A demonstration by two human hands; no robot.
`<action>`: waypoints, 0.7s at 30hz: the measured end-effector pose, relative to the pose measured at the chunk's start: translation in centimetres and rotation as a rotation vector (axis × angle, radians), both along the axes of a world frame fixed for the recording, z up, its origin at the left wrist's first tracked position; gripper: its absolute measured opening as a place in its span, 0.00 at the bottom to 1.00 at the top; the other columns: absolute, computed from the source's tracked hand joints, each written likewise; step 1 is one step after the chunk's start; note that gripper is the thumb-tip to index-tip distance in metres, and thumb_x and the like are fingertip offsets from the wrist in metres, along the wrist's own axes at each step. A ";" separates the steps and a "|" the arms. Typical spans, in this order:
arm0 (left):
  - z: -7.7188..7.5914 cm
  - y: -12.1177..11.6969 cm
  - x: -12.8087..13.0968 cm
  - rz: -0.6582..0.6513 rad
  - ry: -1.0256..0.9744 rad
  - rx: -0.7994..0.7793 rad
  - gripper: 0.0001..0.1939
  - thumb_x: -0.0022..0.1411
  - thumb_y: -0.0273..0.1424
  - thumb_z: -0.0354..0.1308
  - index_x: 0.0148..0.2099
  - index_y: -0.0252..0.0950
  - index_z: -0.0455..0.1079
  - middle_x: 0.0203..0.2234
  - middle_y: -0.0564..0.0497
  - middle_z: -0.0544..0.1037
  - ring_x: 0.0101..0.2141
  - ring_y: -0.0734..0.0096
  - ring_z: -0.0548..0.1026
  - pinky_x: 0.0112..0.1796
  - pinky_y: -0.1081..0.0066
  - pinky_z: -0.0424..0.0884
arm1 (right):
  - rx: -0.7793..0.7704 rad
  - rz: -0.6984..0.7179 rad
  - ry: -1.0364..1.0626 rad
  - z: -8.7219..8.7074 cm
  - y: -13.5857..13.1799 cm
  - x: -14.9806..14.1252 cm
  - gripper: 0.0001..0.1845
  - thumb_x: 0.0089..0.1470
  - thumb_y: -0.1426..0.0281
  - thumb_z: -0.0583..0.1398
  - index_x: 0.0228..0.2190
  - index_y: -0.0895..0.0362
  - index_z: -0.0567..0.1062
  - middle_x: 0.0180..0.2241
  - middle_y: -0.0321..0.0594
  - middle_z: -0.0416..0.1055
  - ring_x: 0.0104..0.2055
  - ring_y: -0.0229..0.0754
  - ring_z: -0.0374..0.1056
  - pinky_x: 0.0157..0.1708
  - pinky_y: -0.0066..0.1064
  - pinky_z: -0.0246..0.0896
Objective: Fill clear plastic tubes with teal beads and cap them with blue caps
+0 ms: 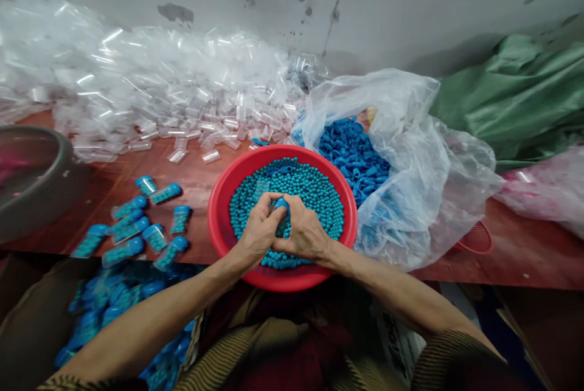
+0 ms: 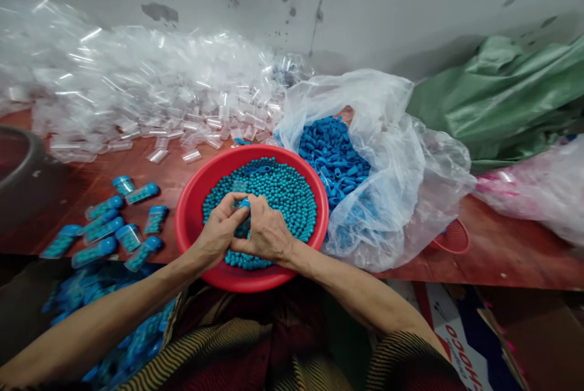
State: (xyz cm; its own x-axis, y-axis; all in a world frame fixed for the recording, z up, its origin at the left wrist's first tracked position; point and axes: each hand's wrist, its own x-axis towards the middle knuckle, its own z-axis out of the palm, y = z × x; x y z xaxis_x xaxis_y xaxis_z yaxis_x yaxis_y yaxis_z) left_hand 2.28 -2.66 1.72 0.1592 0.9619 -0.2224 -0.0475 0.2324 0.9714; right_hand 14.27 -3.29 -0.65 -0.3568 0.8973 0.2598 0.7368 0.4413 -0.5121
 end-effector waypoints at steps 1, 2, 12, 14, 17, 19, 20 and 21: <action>-0.2 0.1 0.1 0.012 0.030 -0.005 0.12 0.54 0.34 0.56 0.40 0.36 0.64 0.24 0.57 0.67 0.23 0.79 0.62 0.26 0.78 0.59 | -0.021 -0.008 -0.002 -0.1 -0.1 -0.3 0.40 0.44 0.58 0.61 0.53 0.66 0.55 0.44 0.57 0.65 0.43 0.53 0.68 0.35 0.42 0.69; -0.5 0.2 0.1 0.020 0.068 -0.003 0.12 0.54 0.35 0.56 0.40 0.35 0.64 0.23 0.57 0.66 0.23 0.79 0.61 0.25 0.78 0.58 | -0.047 -0.015 -0.002 -0.1 -0.2 -0.6 0.40 0.44 0.57 0.61 0.53 0.65 0.55 0.44 0.57 0.65 0.42 0.53 0.68 0.34 0.42 0.68; 1.4 1.9 -8.3 -0.104 0.504 0.148 0.18 0.56 0.40 0.52 0.47 0.37 0.65 0.23 0.55 0.69 0.23 0.74 0.65 0.26 0.74 0.63 | -0.420 0.241 0.003 0.4 2.0 0.9 0.37 0.54 0.58 0.58 0.59 0.62 0.55 0.47 0.52 0.69 0.43 0.46 0.69 0.41 0.37 0.64; 2.1 2.4 -11.7 -0.026 0.683 0.185 0.20 0.57 0.41 0.51 0.48 0.38 0.65 0.28 0.52 0.73 0.26 0.71 0.69 0.29 0.72 0.66 | -0.395 0.177 -0.069 0.3 4.0 1.5 0.24 0.58 0.63 0.55 0.53 0.61 0.64 0.44 0.48 0.71 0.45 0.45 0.68 0.45 0.35 0.62; 2.2 3.0 -15.6 0.038 1.160 0.115 0.24 0.58 0.42 0.49 0.53 0.37 0.64 0.28 0.47 0.74 0.27 0.61 0.72 0.31 0.65 0.66 | -0.260 0.100 -0.230 0.3 7.0 1.0 0.16 0.60 0.69 0.53 0.49 0.58 0.67 0.46 0.47 0.69 0.48 0.44 0.67 0.46 0.35 0.61; 1.9 3.0 -16.8 0.102 1.407 0.100 0.26 0.58 0.41 0.49 0.57 0.36 0.63 0.32 0.41 0.75 0.29 0.54 0.73 0.32 0.60 0.66 | -0.198 0.110 -0.337 0.2 8.5 -0.1 0.19 0.59 0.66 0.55 0.51 0.58 0.64 0.48 0.48 0.66 0.45 0.45 0.68 0.42 0.34 0.64; 1.7 2.9 -16.9 0.119 1.439 0.145 0.27 0.58 0.41 0.49 0.58 0.36 0.62 0.35 0.38 0.75 0.31 0.51 0.74 0.32 0.58 0.65 | -0.177 0.123 -0.389 0.1 9.0 -0.8 0.21 0.58 0.64 0.56 0.51 0.58 0.63 0.48 0.49 0.65 0.44 0.46 0.69 0.39 0.34 0.65; 1.5 2.8 -16.7 0.126 1.424 0.215 0.27 0.59 0.41 0.48 0.58 0.34 0.61 0.38 0.35 0.74 0.33 0.49 0.74 0.33 0.58 0.66 | -0.161 0.142 -0.440 -0.1 9.3 -1.6 0.22 0.57 0.63 0.57 0.51 0.59 0.63 0.48 0.49 0.64 0.43 0.46 0.69 0.38 0.34 0.65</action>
